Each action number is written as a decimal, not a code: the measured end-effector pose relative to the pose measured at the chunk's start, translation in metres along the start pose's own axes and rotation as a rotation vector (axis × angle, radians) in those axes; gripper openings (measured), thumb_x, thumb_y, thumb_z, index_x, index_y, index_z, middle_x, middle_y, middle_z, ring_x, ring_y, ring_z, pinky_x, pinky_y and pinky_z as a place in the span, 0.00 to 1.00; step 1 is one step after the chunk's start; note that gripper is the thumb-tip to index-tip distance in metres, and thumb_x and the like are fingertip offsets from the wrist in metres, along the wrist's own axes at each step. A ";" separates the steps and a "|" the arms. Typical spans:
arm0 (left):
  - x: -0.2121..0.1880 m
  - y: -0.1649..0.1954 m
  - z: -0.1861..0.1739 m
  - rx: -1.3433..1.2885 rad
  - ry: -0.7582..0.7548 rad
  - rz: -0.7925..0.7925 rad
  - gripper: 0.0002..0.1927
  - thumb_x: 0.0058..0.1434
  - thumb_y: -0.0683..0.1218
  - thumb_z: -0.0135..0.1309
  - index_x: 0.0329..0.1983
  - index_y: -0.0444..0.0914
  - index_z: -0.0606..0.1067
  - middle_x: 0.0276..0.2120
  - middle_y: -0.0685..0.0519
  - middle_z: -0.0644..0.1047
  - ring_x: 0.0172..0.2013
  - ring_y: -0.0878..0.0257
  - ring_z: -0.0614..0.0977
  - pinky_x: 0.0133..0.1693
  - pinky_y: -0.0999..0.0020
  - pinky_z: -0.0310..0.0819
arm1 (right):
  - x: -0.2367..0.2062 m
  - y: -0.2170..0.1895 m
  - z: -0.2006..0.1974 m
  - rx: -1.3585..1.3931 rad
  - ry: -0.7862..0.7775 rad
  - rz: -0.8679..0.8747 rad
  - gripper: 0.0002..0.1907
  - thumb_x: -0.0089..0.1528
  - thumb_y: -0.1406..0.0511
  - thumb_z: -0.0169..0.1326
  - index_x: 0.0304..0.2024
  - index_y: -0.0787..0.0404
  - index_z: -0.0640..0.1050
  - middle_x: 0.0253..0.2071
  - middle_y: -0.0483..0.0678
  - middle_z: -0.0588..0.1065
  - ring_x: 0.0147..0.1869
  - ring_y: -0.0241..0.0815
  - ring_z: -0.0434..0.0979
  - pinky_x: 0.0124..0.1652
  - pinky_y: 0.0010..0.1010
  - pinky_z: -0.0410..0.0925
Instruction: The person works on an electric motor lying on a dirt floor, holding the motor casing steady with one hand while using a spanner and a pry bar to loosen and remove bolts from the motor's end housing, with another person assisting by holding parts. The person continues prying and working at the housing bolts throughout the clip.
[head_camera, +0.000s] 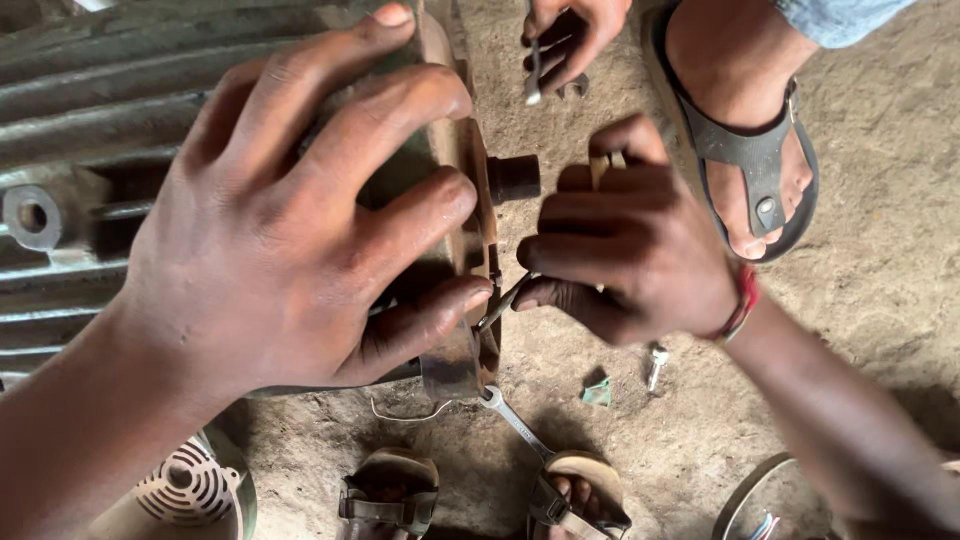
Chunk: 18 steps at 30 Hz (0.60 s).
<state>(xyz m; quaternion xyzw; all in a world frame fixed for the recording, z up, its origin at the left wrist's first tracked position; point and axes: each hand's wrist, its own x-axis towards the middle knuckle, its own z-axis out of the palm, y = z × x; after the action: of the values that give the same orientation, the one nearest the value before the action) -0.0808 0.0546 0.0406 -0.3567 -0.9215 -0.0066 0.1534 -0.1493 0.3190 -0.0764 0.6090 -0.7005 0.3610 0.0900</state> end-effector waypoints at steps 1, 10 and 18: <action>-0.001 0.000 -0.001 0.005 -0.005 -0.004 0.29 0.65 0.70 0.52 0.40 0.41 0.82 0.57 0.44 0.70 0.62 0.44 0.69 0.56 0.42 0.75 | 0.006 0.003 -0.003 0.025 -0.029 -0.010 0.09 0.59 0.59 0.66 0.27 0.54 0.82 0.25 0.43 0.75 0.31 0.38 0.72 0.50 0.39 0.60; -0.004 -0.002 0.001 0.021 -0.034 0.001 0.30 0.66 0.71 0.51 0.41 0.41 0.82 0.59 0.43 0.70 0.63 0.44 0.68 0.56 0.40 0.74 | 0.017 0.021 0.019 0.284 -0.084 -0.073 0.04 0.58 0.63 0.62 0.28 0.54 0.82 0.27 0.45 0.78 0.28 0.41 0.68 0.44 0.37 0.58; -0.008 -0.003 0.004 -0.017 -0.003 -0.001 0.30 0.67 0.71 0.52 0.44 0.40 0.82 0.60 0.42 0.69 0.64 0.43 0.67 0.57 0.39 0.73 | -0.026 -0.068 0.050 1.040 -0.008 0.991 0.15 0.63 0.61 0.58 0.23 0.60 0.79 0.17 0.40 0.67 0.21 0.30 0.59 0.24 0.28 0.54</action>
<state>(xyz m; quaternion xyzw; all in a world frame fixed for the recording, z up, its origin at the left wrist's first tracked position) -0.0783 0.0481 0.0345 -0.3576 -0.9218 -0.0142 0.1491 -0.0651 0.3094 -0.1005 0.1847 -0.6322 0.6443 -0.3887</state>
